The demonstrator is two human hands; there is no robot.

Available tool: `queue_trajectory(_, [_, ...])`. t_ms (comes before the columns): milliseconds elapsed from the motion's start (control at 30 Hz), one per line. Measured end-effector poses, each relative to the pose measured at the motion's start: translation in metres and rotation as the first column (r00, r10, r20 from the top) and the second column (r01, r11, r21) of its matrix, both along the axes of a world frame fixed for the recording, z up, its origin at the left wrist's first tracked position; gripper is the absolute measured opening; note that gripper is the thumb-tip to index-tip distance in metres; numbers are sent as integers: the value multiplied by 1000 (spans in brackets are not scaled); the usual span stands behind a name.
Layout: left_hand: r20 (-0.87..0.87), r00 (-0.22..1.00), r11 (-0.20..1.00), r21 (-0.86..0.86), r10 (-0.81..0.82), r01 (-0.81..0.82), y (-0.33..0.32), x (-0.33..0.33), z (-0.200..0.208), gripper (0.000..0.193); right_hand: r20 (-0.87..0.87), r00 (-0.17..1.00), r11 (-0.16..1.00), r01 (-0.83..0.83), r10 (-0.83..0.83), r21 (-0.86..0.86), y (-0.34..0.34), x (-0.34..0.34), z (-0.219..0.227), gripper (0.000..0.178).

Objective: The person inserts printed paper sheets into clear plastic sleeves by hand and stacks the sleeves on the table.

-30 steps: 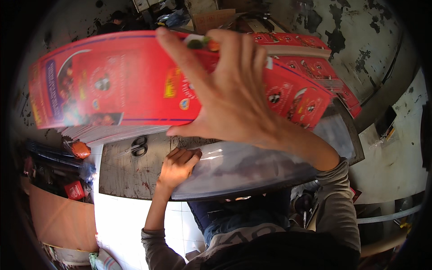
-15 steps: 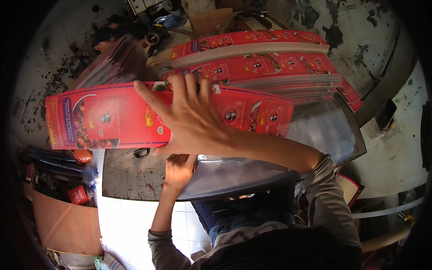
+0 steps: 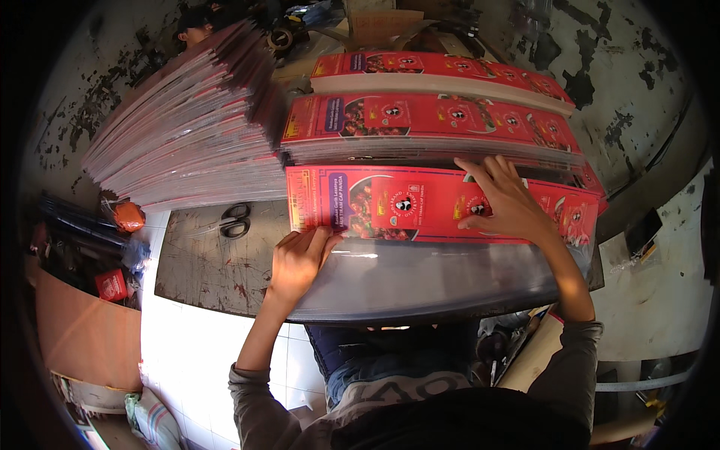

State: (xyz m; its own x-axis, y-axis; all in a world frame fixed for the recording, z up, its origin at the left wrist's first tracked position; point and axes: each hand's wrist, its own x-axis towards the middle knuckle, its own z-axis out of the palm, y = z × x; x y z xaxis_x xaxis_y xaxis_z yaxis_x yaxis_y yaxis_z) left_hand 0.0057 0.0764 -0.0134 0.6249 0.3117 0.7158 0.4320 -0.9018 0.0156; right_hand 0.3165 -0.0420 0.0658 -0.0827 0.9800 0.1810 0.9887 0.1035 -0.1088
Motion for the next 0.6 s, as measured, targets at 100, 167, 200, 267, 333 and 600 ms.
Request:
queue_trajectory(100, [-82, 997, 995, -102, -17, 9, 0, -4, 10, 24, -18, 993, 970, -114, 120, 213, -3, 28, -30, 65])
queue_trajectory(167, [-119, 991, 947, -320, -61, 20, 1, -13, 11, 30, -178, 978, 982, -82, 113, 171, -6, 33, -32, 46])
queue_trajectory(200, [-119, 991, 946, -322, -61, 19, 3, -19, 10, 30, -179, 977, 982, -83, 114, 169, -8, 34, -30, 46])
queue_trajectory(267, [-56, 998, 915, -403, 8, -30, 4, -30, 8, 28, -217, 969, 975, -71, 117, 211, -12, 31, -22, 42])
queue_trajectory(333, [-34, 999, 892, -450, 25, -38, -2, -31, 9, 23, -245, 957, 973, -104, 154, 206, -12, 28, -19, 42])
queue_trajectory(600, [495, 835, 292, -857, 240, 424, -1, -23, 22, 37, -137, 976, 961, -131, 168, 242, -11, 17, -18, 44])
